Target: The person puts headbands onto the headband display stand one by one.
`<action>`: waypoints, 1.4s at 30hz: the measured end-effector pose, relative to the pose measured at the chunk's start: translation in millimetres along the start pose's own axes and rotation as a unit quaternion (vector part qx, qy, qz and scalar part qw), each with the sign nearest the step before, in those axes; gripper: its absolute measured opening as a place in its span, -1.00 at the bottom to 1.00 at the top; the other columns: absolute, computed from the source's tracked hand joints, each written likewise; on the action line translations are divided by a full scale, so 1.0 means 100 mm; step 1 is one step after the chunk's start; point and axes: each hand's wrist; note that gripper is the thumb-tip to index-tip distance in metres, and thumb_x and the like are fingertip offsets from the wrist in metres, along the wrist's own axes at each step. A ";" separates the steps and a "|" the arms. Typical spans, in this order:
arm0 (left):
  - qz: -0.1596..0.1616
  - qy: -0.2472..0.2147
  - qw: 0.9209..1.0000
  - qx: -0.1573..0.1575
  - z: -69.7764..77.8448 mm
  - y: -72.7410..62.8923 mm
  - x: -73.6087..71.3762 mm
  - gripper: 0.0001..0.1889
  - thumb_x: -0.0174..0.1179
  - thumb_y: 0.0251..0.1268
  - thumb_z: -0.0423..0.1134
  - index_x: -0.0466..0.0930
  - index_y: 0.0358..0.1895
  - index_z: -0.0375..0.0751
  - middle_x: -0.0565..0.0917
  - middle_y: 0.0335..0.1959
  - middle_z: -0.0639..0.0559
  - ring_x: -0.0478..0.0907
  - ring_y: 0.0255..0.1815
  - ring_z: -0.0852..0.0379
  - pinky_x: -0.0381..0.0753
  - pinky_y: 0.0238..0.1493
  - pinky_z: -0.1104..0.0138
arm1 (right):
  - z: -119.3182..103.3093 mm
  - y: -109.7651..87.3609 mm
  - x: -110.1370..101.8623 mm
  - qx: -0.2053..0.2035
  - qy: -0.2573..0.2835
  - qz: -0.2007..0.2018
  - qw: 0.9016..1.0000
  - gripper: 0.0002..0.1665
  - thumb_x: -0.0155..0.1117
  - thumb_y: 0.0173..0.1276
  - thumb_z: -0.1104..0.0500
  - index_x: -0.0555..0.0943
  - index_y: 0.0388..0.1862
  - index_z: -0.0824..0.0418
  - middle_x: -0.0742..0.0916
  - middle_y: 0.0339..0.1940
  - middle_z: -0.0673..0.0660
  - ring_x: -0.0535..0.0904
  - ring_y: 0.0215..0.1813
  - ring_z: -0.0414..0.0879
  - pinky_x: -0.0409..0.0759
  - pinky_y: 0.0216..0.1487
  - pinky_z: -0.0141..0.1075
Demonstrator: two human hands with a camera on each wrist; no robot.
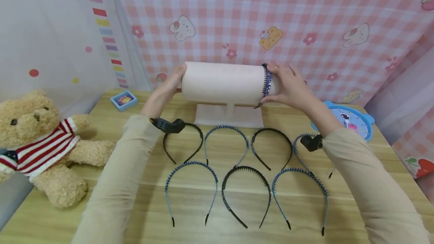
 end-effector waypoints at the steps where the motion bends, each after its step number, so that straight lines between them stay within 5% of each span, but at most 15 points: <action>1: 0.000 -0.001 1.000 0.000 0.00 0.00 0.00 -0.45 -0.51 0.43 0.14 0.03 0.33 -0.07 0.14 0.31 -0.10 0.07 0.32 -0.01 0.13 0.32 -0.06 | -0.02 0.02 0.00 0.001 0.000 -0.006 1.000 0.18 0.53 -0.17 -0.09 0.14 0.36 0.30 0.30 0.39 0.28 0.04 0.46 0.18 -0.31 0.49 -0.04; 11: -0.002 -0.020 1.000 -0.004 -0.02 -0.03 0.00 -0.43 -0.50 0.43 0.14 -0.12 0.38 -0.05 0.04 0.36 -0.10 0.03 0.34 -0.03 0.12 0.34 -0.03 | -0.24 0.28 0.00 -0.021 -0.013 -0.041 0.999 0.19 0.50 -0.16 -0.17 0.15 0.34 0.32 0.37 0.34 0.26 0.22 0.38 0.13 -0.15 0.47 0.02; 22: 0.000 -0.023 1.000 -0.017 0.01 -0.02 0.02 -0.39 -0.47 0.42 0.16 -0.21 0.41 -0.07 -0.07 0.41 -0.06 -0.12 0.43 -0.02 0.04 0.39 -0.01 | -0.51 0.46 0.03 -0.046 -0.049 -0.087 0.994 0.16 0.36 -0.02 -0.26 0.11 0.37 0.37 0.29 0.38 0.32 0.12 0.43 0.15 -0.07 0.46 0.01; 42: 0.006 -0.022 1.000 -0.022 -0.01 0.00 0.01 -0.37 -0.49 0.42 0.15 -0.28 0.43 -0.06 -0.16 0.45 -0.06 -0.19 0.45 -0.01 0.03 0.41 0.00 | -0.84 0.63 0.24 -0.083 -0.099 -0.093 0.987 0.21 0.28 0.00 -0.34 0.03 0.41 0.34 0.18 0.45 0.24 0.07 0.46 0.13 -0.13 0.48 0.00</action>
Point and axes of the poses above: each hand's wrist, its own y-axis towards the middle knuckle, its own x-axis out of the palm, z = x × y
